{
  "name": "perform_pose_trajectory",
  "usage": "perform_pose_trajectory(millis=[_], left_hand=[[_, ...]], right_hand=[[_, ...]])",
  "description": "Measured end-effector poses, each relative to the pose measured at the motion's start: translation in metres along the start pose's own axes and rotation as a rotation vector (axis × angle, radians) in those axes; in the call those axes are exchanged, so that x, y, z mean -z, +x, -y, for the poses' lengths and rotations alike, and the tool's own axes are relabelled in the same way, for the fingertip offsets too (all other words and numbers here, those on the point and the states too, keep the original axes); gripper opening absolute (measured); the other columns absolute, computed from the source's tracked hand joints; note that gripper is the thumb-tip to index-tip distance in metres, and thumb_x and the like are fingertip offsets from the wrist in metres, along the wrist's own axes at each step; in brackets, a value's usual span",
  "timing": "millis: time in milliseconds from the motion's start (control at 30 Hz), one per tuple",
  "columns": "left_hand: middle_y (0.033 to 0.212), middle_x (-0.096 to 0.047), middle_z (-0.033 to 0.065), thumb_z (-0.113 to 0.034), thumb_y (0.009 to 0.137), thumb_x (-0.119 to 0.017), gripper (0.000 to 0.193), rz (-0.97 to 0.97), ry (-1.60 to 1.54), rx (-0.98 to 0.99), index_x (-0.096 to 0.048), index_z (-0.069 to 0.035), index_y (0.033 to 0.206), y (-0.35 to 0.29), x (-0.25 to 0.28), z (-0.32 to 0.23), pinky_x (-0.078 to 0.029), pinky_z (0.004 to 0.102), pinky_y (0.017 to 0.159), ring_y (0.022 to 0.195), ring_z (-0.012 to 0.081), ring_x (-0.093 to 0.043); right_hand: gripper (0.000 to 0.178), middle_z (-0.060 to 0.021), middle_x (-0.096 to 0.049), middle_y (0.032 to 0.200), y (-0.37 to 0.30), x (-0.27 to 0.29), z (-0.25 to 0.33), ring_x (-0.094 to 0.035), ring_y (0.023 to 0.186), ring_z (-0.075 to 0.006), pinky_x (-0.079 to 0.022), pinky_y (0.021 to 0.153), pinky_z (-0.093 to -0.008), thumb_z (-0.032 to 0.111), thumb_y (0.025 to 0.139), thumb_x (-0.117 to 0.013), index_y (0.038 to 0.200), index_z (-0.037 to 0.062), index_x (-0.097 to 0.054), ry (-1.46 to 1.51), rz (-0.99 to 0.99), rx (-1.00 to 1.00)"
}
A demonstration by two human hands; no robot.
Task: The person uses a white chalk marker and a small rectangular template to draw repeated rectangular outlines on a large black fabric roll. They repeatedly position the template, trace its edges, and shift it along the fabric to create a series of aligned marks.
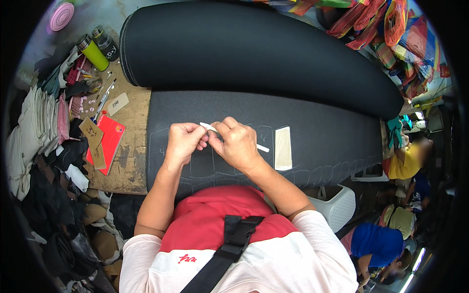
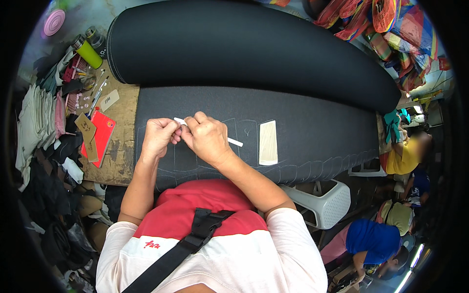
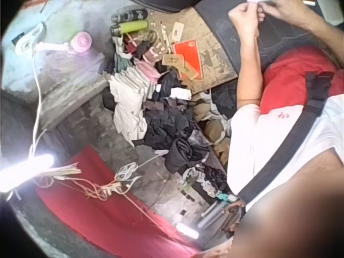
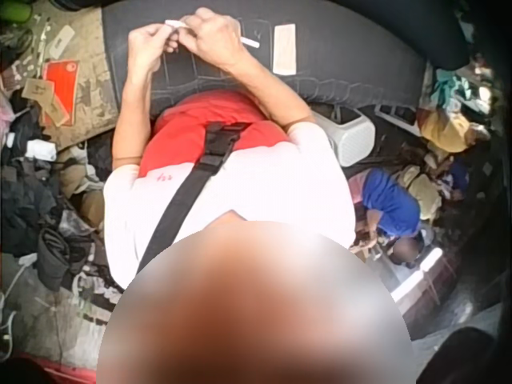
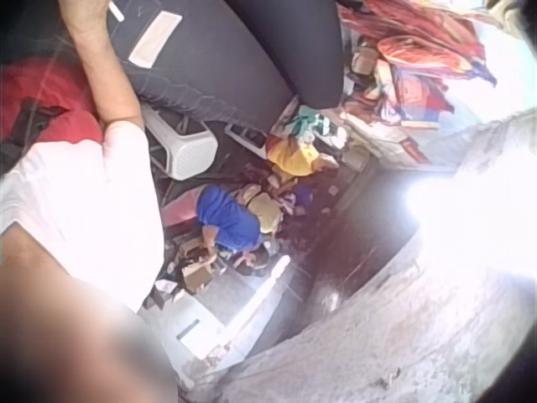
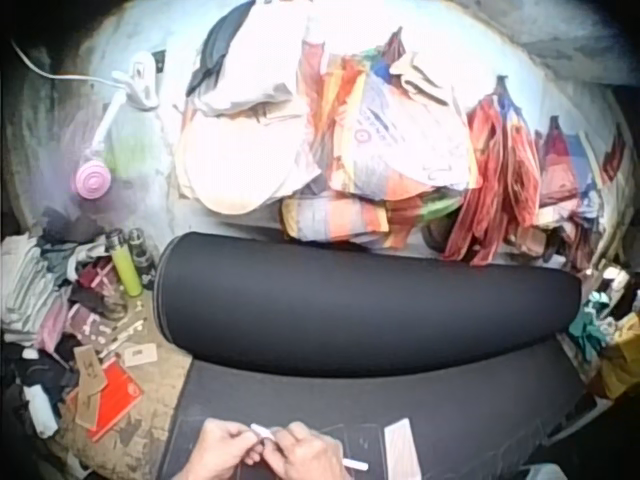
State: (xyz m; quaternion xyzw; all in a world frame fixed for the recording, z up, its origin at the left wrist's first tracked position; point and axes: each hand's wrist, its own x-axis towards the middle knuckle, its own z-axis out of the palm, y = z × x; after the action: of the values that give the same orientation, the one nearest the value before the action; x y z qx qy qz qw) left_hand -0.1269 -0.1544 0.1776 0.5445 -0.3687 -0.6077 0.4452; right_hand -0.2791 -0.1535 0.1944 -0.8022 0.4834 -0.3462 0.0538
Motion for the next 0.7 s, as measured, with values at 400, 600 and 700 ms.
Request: perform_pose_trajectory(millis=[400,600,700], left_hand=[[0.063,-0.064,0.0081,-0.006,0.08,-0.057,0.016,-0.036,0.063,-0.101,-0.069,0.005,0.078,0.003,-0.003,0.004,-0.046,0.02,0.047,0.052,0.0092,-0.058],[0.062,-0.064,0.0072,-0.005,0.076,-0.059,0.014,-0.021,0.146,-0.155,-0.069,0.005,0.077,0.006,0.011,0.008,-0.046,0.0203,0.049,0.053,0.0085,-0.058],[0.061,-0.064,0.0056,-0.005,0.074,-0.06,0.013,-0.005,0.248,-0.215,-0.068,0.005,0.075,0.006,0.014,0.011,-0.044,0.0204,0.049,0.052,0.0075,-0.057]], right_hand=[[0.013,-0.0028,-0.057,0.058,0.002,-0.013,-0.007,-0.051,0.045,-0.0111,-0.038,0.042,-0.0248,0.014,0.084,-0.064,0.087,0.0018,-0.066,0.751,0.064,-0.505],[0.015,-0.0002,-0.056,0.061,0.003,-0.009,-0.015,-0.047,0.047,-0.0044,-0.037,0.043,-0.02,0.008,0.089,-0.059,0.102,0.001,-0.061,1.365,0.364,-0.813],[0.016,0.0002,-0.057,0.062,0.004,-0.016,-0.019,-0.051,0.054,-0.0028,-0.04,0.048,-0.0181,0.005,0.087,-0.058,0.102,-0.0003,-0.06,1.277,0.313,-0.779]])
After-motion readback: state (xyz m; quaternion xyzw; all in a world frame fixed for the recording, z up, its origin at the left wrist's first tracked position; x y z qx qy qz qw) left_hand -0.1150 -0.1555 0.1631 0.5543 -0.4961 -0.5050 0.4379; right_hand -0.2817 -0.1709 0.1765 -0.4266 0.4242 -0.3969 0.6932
